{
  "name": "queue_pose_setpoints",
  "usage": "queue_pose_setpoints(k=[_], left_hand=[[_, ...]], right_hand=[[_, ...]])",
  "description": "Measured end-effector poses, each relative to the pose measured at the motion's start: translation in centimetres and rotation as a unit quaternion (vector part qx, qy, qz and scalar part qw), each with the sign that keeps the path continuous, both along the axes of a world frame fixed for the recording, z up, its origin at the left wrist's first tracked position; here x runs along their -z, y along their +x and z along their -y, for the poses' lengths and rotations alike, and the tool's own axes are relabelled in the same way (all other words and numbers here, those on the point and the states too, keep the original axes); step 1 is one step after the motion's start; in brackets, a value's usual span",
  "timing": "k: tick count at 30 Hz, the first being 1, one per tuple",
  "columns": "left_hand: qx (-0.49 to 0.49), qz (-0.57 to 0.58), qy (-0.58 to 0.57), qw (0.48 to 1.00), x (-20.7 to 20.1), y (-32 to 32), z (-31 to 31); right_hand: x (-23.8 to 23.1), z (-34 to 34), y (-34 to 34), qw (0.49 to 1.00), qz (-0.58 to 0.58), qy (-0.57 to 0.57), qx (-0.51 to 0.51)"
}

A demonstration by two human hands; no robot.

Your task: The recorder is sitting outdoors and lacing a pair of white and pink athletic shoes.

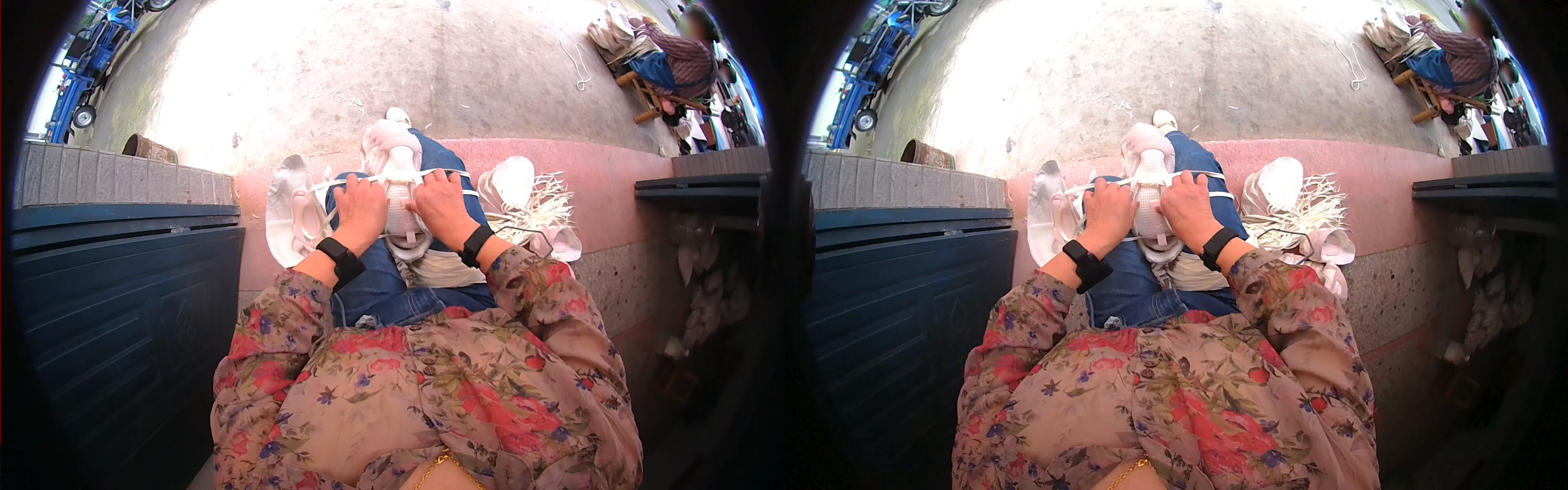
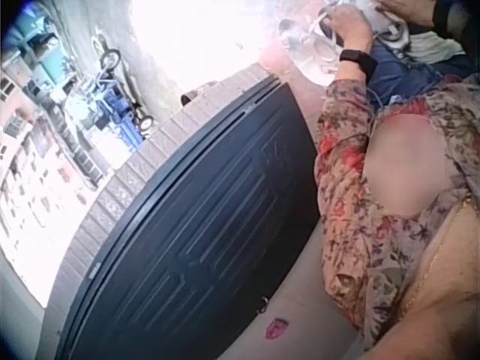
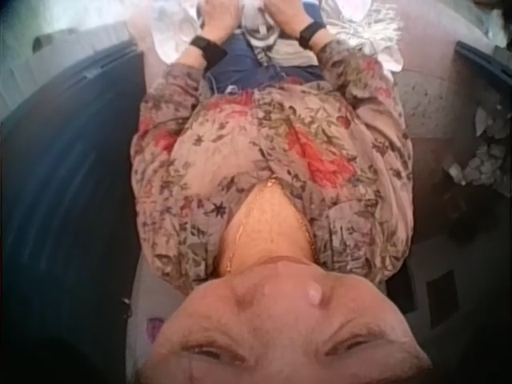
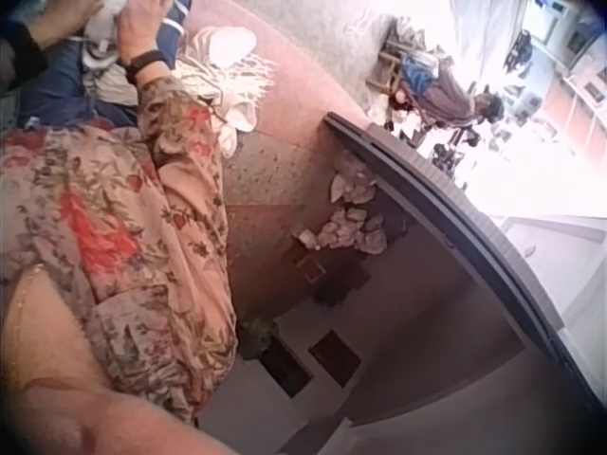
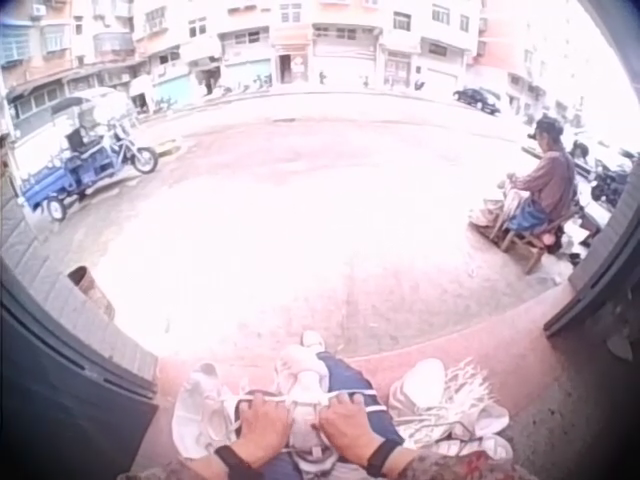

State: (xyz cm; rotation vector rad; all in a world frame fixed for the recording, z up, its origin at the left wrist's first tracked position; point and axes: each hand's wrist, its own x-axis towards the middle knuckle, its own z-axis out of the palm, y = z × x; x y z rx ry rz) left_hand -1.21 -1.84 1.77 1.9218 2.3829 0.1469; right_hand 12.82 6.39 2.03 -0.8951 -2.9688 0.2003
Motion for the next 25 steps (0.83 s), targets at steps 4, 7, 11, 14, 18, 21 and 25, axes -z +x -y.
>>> queue_pose_setpoints(k=[4,7,11,14,18,21,25], left_hand=[[-0.046,0.059,-0.092,0.993,0.1,-0.1,-0.6],[-0.063,0.104,-0.113,0.986,0.2,-0.5,-0.8],[-0.078,0.182,-0.086,0.977,0.4,-0.9,-0.7],[-0.064,0.183,-0.083,0.977,0.4,-1.0,-0.4],[-0.038,0.133,0.020,0.990,0.5,-0.8,-0.9],[-0.002,0.128,0.098,0.987,-0.2,-0.3,-3.0],[0.052,0.085,-0.062,0.993,-0.3,0.4,-5.3]], right_hand=[[1.0,-0.6,0.0,0.997,0.028,-0.053,0.053],[2.2,-1.4,0.3,0.981,0.024,-0.166,0.097],[3.0,-1.4,0.9,0.982,-0.070,-0.171,0.043],[3.2,-1.3,1.2,0.972,-0.129,-0.188,0.048],[3.9,-1.1,1.6,0.948,-0.226,-0.218,0.053],[4.1,-0.5,1.3,0.943,-0.259,-0.198,0.069],[3.5,-0.4,1.6,0.949,-0.248,-0.192,0.041]])
